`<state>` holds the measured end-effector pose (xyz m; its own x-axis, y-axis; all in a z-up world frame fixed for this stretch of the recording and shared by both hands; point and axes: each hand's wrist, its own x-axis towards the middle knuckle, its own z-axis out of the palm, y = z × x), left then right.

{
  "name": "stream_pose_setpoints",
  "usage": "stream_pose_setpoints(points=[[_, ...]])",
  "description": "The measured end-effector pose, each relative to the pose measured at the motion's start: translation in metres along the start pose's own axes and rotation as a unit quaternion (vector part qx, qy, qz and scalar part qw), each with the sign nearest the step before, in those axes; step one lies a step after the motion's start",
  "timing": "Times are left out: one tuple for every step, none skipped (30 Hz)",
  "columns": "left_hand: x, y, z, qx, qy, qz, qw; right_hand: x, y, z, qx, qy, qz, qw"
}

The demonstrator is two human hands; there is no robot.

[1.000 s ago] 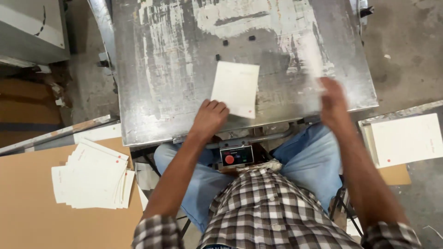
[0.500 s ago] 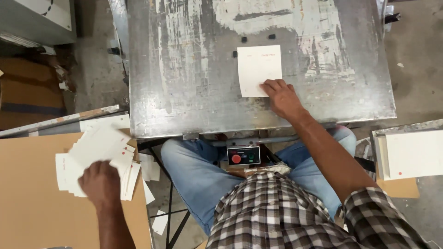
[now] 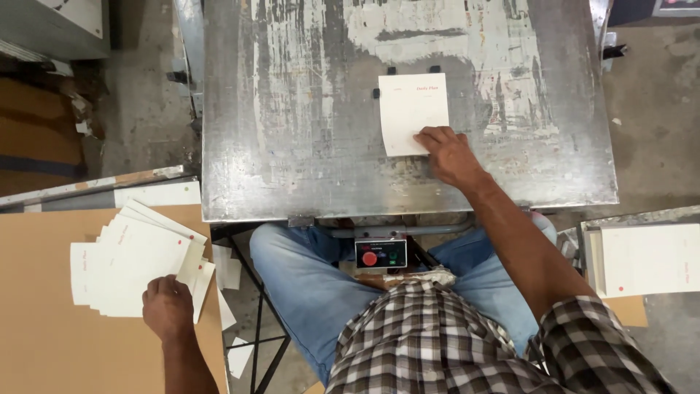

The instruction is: Manually feeding individual sheets of printed material into an industrial processing machine.

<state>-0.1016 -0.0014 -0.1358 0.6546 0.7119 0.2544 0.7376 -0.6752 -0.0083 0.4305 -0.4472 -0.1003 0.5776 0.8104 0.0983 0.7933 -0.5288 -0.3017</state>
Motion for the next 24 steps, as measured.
stream_pose_setpoints(points=[[0.002, -0.004, 0.007, 0.002, -0.014, -0.008, 1.000, 0.000, 0.000, 0.000, -0.004, -0.007, 0.004, 1.000], [0.004, -0.008, 0.014, 0.005, -0.027, -0.016, 0.999, 0.001, 0.000, -0.001, -0.007, -0.015, 0.009, 1.000], [0.005, -0.007, 0.015, 0.004, -0.025, -0.014, 1.000, 0.001, 0.002, 0.000, -0.008, -0.012, 0.011, 1.000], [0.006, -0.007, 0.016, 0.012, -0.036, -0.017, 0.999, 0.001, 0.004, 0.001, -0.009, -0.026, 0.006, 1.000], [0.006, -0.007, 0.016, 0.022, -0.046, -0.020, 0.998, 0.002, 0.005, 0.002, -0.010, -0.040, 0.000, 0.999], [0.003, -0.004, 0.017, 0.021, -0.044, -0.019, 0.999, 0.002, 0.007, 0.003, -0.011, -0.038, 0.001, 0.999], [0.000, -0.002, 0.017, 0.018, -0.044, -0.020, 0.999, 0.002, 0.009, 0.005, -0.005, -0.048, 0.005, 0.999], [-0.003, 0.000, 0.017, 0.015, -0.043, -0.022, 0.999, 0.003, 0.011, 0.007, 0.002, -0.059, 0.010, 0.998], [-0.010, 0.004, 0.016, 0.015, -0.042, -0.020, 0.999, 0.003, 0.012, 0.006, 0.002, -0.058, 0.011, 0.998], [-0.016, 0.009, 0.015, 0.007, -0.040, -0.023, 0.999, 0.004, 0.012, 0.006, -0.012, -0.078, 0.014, 0.997], [-0.022, 0.013, 0.014, -0.001, -0.037, -0.025, 0.999, 0.004, 0.013, 0.005, -0.027, -0.098, 0.018, 0.995], [-0.030, 0.018, 0.014, -0.001, -0.037, -0.023, 0.999, 0.008, 0.005, -0.005, -0.026, -0.097, 0.020, 0.995], [-0.039, 0.022, 0.014, -0.011, -0.026, -0.013, 1.000, 0.010, -0.002, -0.014, -0.002, -0.120, 0.036, 0.992], [-0.048, 0.026, 0.014, -0.021, -0.015, -0.003, 1.000, 0.013, -0.009, -0.024, 0.021, -0.143, 0.052, 0.988], [-0.055, 0.031, 0.013, -0.021, -0.015, 0.000, 1.000, 0.014, -0.006, -0.018, 0.022, -0.142, 0.054, 0.988], [-0.062, 0.036, 0.012, -0.035, -0.012, 0.010, 0.999, 0.015, -0.002, -0.013, 0.011, -0.141, 0.059, 0.988], [-0.070, 0.040, 0.011, -0.049, -0.008, 0.020, 0.999, 0.016, 0.001, -0.007, 0.000, -0.140, 0.062, 0.988], [-0.074, 0.047, 0.006, -0.049, -0.008, 0.022, 0.999, 0.019, 0.003, 0.000, 0.001, -0.140, 0.064, 0.988], [-0.076, 0.053, 0.001, -0.068, -0.015, 0.020, 0.997, 0.023, 0.006, 0.007, -0.002, -0.124, 0.072, 0.990], [-0.078, 0.060, -0.004, -0.088, -0.022, 0.019, 0.996, 0.027, 0.009, 0.013, -0.005, -0.108, 0.081, 0.991], [-0.080, 0.065, -0.008, -0.088, -0.023, 0.025, 0.996, 0.035, 0.007, 0.014, -0.004, -0.107, 0.087, 0.990], [-0.085, 0.072, -0.011, -0.104, -0.010, 0.033, 0.994, 0.041, 0.006, 0.015, 0.005, -0.109, 0.102, 0.989], [-0.083, 0.077, -0.009, -0.123, 0.002, 0.054, 0.991, 0.038, 0.008, 0.017, 0.013, -0.106, 0.129, 0.986], [-0.094, 0.073, -0.001, -0.128, 0.000, 0.073, 0.989, 0.044, 0.001, 0.012, 0.015, -0.100, 0.148, 0.984]])
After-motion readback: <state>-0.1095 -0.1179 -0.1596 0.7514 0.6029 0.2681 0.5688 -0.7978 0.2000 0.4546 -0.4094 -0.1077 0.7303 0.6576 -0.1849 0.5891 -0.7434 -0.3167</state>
